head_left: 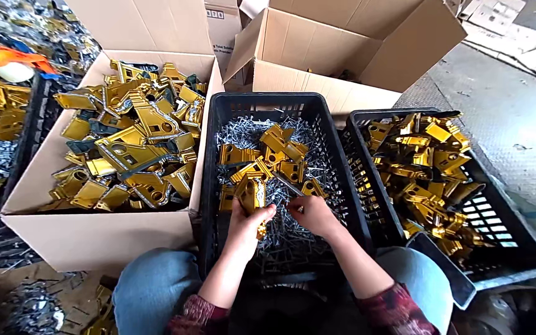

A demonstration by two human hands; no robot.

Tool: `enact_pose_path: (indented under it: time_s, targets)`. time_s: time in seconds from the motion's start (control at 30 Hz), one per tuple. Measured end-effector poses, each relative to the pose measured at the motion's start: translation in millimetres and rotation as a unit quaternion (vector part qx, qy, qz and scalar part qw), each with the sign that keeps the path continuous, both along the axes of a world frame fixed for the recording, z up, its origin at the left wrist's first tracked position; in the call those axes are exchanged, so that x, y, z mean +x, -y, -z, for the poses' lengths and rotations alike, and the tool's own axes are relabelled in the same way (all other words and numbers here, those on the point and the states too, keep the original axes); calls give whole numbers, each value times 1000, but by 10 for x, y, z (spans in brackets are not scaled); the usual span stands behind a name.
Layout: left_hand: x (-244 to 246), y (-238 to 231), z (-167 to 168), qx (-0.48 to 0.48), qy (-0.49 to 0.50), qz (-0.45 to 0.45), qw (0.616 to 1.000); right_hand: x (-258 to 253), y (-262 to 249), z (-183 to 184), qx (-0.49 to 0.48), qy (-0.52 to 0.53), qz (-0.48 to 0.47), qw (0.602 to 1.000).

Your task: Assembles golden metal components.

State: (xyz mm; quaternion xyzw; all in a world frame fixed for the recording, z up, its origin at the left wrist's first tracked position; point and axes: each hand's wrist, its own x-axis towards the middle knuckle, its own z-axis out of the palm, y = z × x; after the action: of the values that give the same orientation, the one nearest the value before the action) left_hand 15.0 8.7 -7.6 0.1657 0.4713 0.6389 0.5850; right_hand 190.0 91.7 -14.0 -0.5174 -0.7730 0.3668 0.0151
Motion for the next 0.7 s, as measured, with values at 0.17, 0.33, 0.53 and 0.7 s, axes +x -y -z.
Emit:
enact_pose_path:
  time_s: [0.17,0.33,0.53,0.7]
  targets:
    - [-3,-21,80,-9,-47,-14,999,-336,107,457,-29,248,-153,956]
    - [-73,21,30,-3,-49,0,999,-179,-16,140,20,114,-132,984]
    - [31,-23,57,-12,-119,23,993,411,-55,-352,115,-96,-7,989]
    - [82,-7,147,46,-242,57,967,440,-4,-440,-76,-380,108,915]
